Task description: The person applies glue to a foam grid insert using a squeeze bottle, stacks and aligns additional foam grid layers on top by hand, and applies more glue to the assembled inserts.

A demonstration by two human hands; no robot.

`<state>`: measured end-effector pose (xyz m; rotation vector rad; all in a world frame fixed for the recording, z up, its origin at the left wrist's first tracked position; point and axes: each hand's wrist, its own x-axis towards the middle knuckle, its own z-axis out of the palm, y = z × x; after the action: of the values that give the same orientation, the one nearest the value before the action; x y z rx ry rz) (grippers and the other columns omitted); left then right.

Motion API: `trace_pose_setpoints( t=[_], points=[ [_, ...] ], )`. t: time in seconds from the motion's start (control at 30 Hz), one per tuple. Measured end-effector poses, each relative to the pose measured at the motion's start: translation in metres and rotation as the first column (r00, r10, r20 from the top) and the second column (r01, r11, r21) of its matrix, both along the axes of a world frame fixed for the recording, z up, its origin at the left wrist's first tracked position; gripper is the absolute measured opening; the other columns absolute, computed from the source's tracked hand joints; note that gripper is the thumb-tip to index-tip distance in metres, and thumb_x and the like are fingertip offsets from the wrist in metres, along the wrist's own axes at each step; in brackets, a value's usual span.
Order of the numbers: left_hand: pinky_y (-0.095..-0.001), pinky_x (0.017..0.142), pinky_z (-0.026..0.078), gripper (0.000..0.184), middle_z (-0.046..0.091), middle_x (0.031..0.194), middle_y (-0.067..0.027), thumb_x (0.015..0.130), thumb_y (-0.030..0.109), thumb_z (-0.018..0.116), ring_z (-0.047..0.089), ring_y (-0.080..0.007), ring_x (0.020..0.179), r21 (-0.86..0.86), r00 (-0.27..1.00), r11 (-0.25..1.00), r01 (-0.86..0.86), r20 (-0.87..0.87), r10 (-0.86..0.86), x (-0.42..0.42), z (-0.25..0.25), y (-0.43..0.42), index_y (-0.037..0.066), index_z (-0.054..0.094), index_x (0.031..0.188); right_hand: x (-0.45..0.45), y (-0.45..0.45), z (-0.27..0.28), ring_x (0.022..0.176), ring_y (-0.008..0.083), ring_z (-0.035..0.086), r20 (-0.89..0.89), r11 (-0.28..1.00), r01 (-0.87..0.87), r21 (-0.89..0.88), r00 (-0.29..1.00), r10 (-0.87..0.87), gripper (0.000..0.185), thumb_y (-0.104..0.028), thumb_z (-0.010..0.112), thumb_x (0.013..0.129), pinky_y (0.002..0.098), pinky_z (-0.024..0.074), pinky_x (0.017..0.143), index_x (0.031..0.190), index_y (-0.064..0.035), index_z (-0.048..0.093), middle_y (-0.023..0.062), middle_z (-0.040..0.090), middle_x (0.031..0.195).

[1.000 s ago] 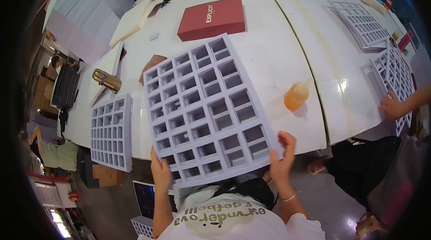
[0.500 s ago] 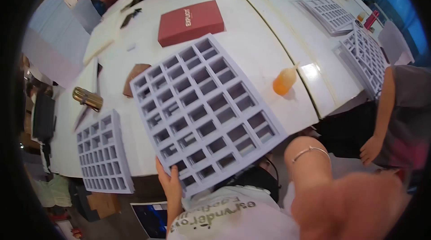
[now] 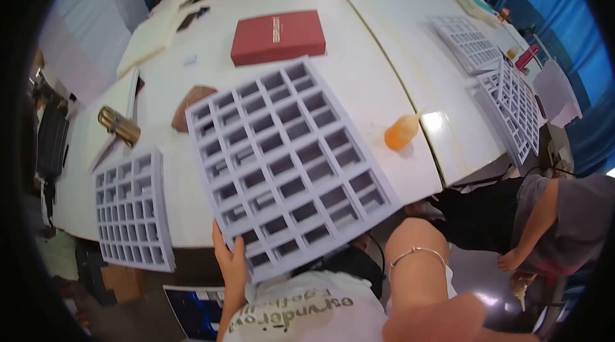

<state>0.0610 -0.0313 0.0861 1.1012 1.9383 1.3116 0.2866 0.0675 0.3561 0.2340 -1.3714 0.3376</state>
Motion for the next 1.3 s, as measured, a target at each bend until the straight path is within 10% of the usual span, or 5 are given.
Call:
trace_pose_setpoints(
  t=[0.17, 0.5, 1.3],
  points=[
    [-0.0348, 0.106, 0.033, 0.064, 0.039, 0.142, -0.0187, 0.084, -0.005, 0.05, 0.042, -0.0269, 0.129, 0.066, 0.962, 0.994, -0.086, 0.266, 0.066, 0.007, 0.007, 0.003, -0.004, 0.029, 0.144, 0.012, 0.002, -0.006, 0.08, 0.0216, 0.051, 0.001, 0.999, -0.036, 0.015, 0.999, 0.036, 0.016, -0.017, 0.053, 0.086, 0.0386, 0.0442, 0.077, 0.098, -0.0057, 0.055, 0.0097, 0.051, 0.084],
    [-0.0404, 0.109, 0.026, 0.058, 0.038, 0.138, -0.0238, 0.084, -0.006, 0.045, 0.039, -0.0346, 0.13, 0.258, 0.97, 0.965, -0.056, -0.215, 0.114, 0.005, 0.011, 0.003, -0.009, 0.033, 0.14, 0.012, 0.004, 0.004, 0.077, 0.0211, 0.05, -0.043, 0.998, -0.034, 0.06, 0.998, 0.036, 0.015, -0.015, 0.051, 0.085, 0.0367, 0.0437, 0.076, 0.095, -0.0055, 0.054, 0.0097, 0.05, 0.081],
    [-0.0341, 0.106, 0.033, 0.058, 0.04, 0.14, -0.0193, 0.086, -0.008, 0.044, 0.043, -0.0244, 0.127, 0.338, 0.985, 0.931, -0.14, -0.051, 0.167, 0.01, -0.001, -0.006, -0.008, 0.032, 0.142, -0.006, 0.0, 0.004, 0.072, 0.0199, 0.049, -0.147, 0.997, -0.022, -0.079, 0.989, 0.01, 0.012, -0.011, 0.046, 0.083, 0.0322, 0.0425, 0.075, 0.09, -0.005, 0.054, 0.0097, 0.047, 0.073]
  ],
)
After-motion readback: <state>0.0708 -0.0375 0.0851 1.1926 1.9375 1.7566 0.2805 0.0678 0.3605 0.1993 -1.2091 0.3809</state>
